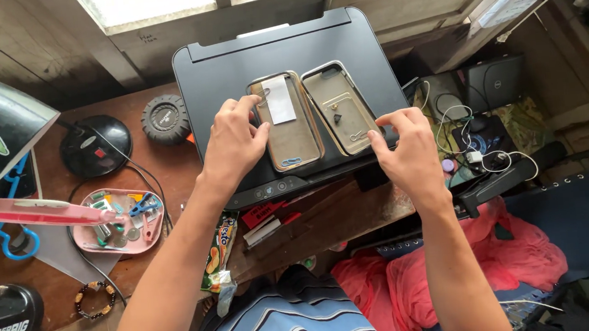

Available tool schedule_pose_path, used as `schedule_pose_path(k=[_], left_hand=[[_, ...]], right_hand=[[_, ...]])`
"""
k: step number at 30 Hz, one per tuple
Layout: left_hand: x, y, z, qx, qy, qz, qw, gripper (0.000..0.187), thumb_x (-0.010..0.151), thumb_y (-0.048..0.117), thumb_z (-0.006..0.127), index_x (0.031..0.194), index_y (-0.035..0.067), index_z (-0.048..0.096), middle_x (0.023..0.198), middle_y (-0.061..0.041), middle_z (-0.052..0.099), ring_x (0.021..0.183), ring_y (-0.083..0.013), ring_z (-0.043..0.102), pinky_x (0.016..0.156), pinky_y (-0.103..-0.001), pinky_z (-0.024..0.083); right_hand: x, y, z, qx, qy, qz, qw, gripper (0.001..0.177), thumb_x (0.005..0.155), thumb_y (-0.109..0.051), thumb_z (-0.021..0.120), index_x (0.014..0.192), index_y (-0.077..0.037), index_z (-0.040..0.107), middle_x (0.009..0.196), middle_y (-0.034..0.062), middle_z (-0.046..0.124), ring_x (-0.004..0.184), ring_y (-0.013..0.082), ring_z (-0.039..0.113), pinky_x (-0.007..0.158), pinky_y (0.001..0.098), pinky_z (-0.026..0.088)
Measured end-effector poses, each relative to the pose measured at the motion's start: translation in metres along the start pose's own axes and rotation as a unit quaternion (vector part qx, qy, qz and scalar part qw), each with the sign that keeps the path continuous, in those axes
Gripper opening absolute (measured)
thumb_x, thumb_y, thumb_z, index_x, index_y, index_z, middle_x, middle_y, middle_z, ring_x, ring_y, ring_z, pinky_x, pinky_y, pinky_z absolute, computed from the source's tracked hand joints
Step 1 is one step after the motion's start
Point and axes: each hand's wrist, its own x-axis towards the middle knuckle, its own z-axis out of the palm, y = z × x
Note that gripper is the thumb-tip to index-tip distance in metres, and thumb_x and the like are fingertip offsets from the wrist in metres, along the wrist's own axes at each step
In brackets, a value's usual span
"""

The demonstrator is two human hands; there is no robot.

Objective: Fixing a broken desk lamp by threading wires and reassembling the head.

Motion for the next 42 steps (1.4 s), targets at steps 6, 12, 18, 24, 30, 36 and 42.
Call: schedule_pose_path(k=[6, 12, 18, 24, 30, 36, 42], left_hand=[[0.002, 0.003, 0.003, 0.012, 0.035, -0.001, 0.999, 0.03, 0.085, 0.01, 0.071, 0.112, -0.003, 0.071, 0.09, -0.017, 0.068, 0.067, -0.0237, 0.074, 0.068, -0.038, 0.058], [0.009, 0.007, 0.003, -0.003, 0.052, 0.002, 0.999, 0.029, 0.082, 0.014, 0.07, 0.104, -0.004, 0.074, 0.086, -0.018, 0.071, 0.069, -0.0263, 0.074, 0.071, -0.039, 0.06], [0.015, 0.003, 0.01, 0.041, 0.063, 0.013, 0.997, 0.027, 0.081, 0.011, 0.071, 0.104, -0.003, 0.077, 0.082, -0.019, 0.072, 0.071, -0.0297, 0.071, 0.072, -0.042, 0.058], [0.01, 0.008, 0.007, 0.016, 0.058, 0.003, 0.998, 0.028, 0.084, 0.013, 0.071, 0.108, -0.003, 0.075, 0.087, -0.018, 0.071, 0.069, -0.0253, 0.073, 0.071, -0.04, 0.059], [0.001, 0.013, 0.004, 0.022, 0.051, -0.017, 0.998, 0.044, 0.09, 0.019, 0.073, 0.128, -0.003, 0.066, 0.094, -0.019, 0.07, 0.066, -0.023, 0.073, 0.07, -0.038, 0.058], [-0.018, 0.037, -0.01, -0.028, -0.003, -0.08, 0.996, 0.068, 0.085, 0.031, 0.08, 0.136, -0.008, 0.057, 0.104, -0.021, 0.07, 0.073, -0.0209, 0.075, 0.066, -0.034, 0.06], [-0.035, 0.047, -0.01, -0.073, -0.07, -0.014, 0.995, 0.117, 0.055, 0.027, 0.099, 0.147, -0.012, 0.036, 0.138, -0.026, 0.058, 0.104, -0.0294, 0.069, 0.078, -0.032, 0.062]], right_hand=[[0.004, -0.005, 0.004, 0.054, -0.005, 0.056, 0.997, 0.024, 0.092, -0.014, 0.076, 0.111, 0.0, 0.07, 0.103, 0.0122, 0.066, 0.085, 0.0225, 0.065, 0.069, 0.0353, 0.053], [0.008, 0.0, 0.01, 0.083, 0.01, 0.086, 0.993, 0.021, 0.091, -0.008, 0.074, 0.107, 0.003, 0.07, 0.087, 0.0114, 0.072, 0.074, 0.0185, 0.07, 0.07, 0.0325, 0.056], [0.01, 0.0, 0.011, 0.1, 0.017, 0.102, 0.99, 0.018, 0.09, -0.004, 0.072, 0.105, 0.005, 0.07, 0.084, 0.0126, 0.074, 0.071, 0.0164, 0.071, 0.067, 0.0296, 0.057], [0.008, 0.004, 0.018, 0.066, 0.049, 0.042, 0.996, 0.013, 0.09, -0.002, 0.071, 0.102, 0.003, 0.071, 0.09, 0.0133, 0.072, 0.073, 0.0209, 0.07, 0.07, 0.0329, 0.056], [0.008, 0.008, 0.021, 0.032, 0.051, 0.017, 0.998, 0.012, 0.09, -0.004, 0.072, 0.1, 0.002, 0.071, 0.09, 0.0137, 0.071, 0.076, 0.0254, 0.07, 0.074, 0.0376, 0.055], [0.008, 0.011, 0.02, 0.035, 0.037, 0.051, 0.997, 0.013, 0.09, -0.007, 0.072, 0.1, 0.002, 0.073, 0.09, 0.0141, 0.071, 0.078, 0.0251, 0.072, 0.075, 0.037, 0.056], [0.011, 0.01, 0.016, 0.034, 0.024, 0.05, 0.998, 0.016, 0.088, -0.009, 0.074, 0.1, 0.002, 0.075, 0.09, 0.0159, 0.075, 0.077, 0.0259, 0.074, 0.074, 0.0366, 0.058]])
